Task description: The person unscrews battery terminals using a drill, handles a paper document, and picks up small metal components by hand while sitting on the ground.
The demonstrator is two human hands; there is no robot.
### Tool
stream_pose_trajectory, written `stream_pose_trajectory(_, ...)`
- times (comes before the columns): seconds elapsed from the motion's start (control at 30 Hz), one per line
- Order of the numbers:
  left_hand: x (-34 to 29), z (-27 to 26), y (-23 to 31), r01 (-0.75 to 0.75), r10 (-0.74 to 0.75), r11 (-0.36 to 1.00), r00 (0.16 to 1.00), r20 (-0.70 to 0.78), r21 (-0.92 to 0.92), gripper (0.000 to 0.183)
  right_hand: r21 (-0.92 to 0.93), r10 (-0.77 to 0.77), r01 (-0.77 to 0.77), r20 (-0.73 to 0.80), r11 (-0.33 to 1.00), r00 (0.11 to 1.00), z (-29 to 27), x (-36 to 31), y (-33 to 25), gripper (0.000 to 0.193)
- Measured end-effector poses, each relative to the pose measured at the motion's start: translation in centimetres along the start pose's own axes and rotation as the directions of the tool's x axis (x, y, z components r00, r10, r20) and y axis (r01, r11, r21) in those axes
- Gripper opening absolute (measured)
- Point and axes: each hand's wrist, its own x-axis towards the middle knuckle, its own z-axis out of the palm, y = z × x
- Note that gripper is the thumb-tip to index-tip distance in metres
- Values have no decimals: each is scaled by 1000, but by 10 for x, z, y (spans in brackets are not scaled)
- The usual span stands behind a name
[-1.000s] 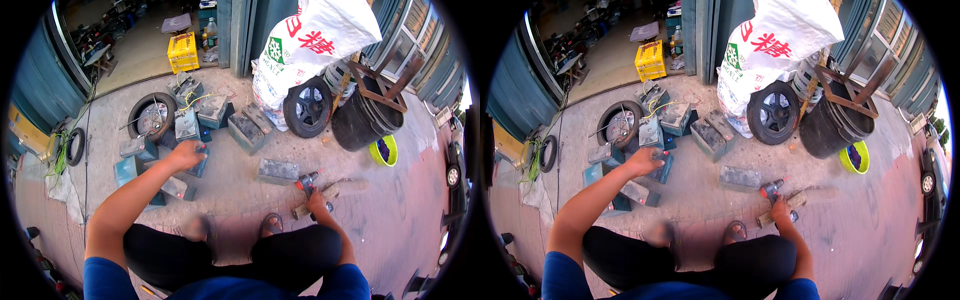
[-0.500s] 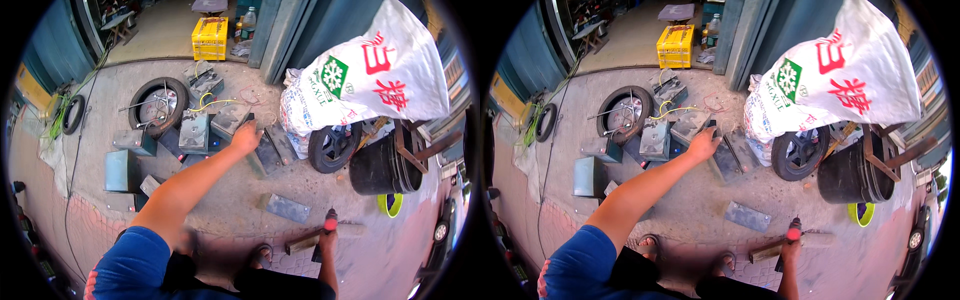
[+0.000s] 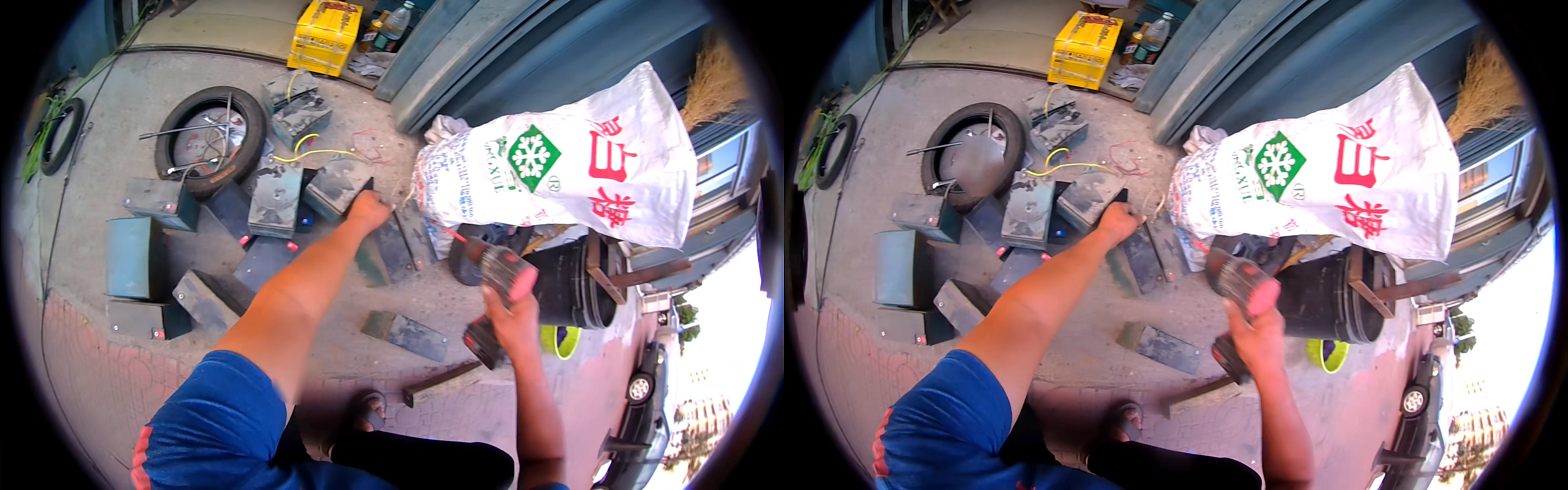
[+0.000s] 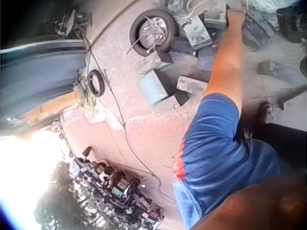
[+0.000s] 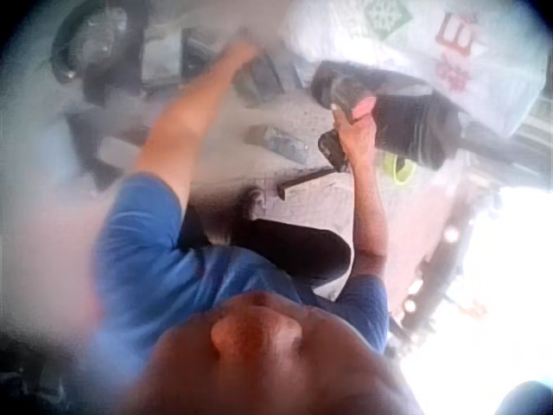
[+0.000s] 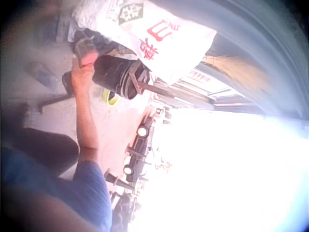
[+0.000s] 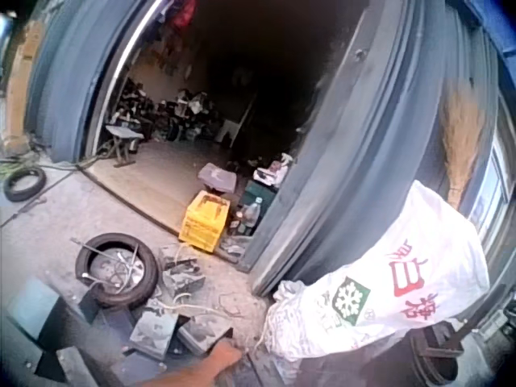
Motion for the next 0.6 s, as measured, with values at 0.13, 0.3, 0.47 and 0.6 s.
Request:
stream_pose_trajectory(0.13, -5, 7, -6, 73, -68, 981, 997, 36, -180, 30, -81, 34, -29, 61, 996, 998, 44, 25, -42, 41)
stream_pose_trajectory(0.3, -17, -8, -16, -26, 65, 949, 991, 117, -314, 25, -37, 39, -37, 69, 999, 997, 82, 40, -40, 48)
stream_pose_trajectory(0.47, -44, -23, -6, -219, 236, 959, 968, 84, -179, 33, -71, -46, 51, 70, 996, 996, 96, 52, -45, 47)
stream_pose_trajectory(0.6, -43, -17, -12, -404, 402, 914, 914, -50, -32, 34, -62, -88, 92, 64, 994, 994, 106, 60, -50, 46)
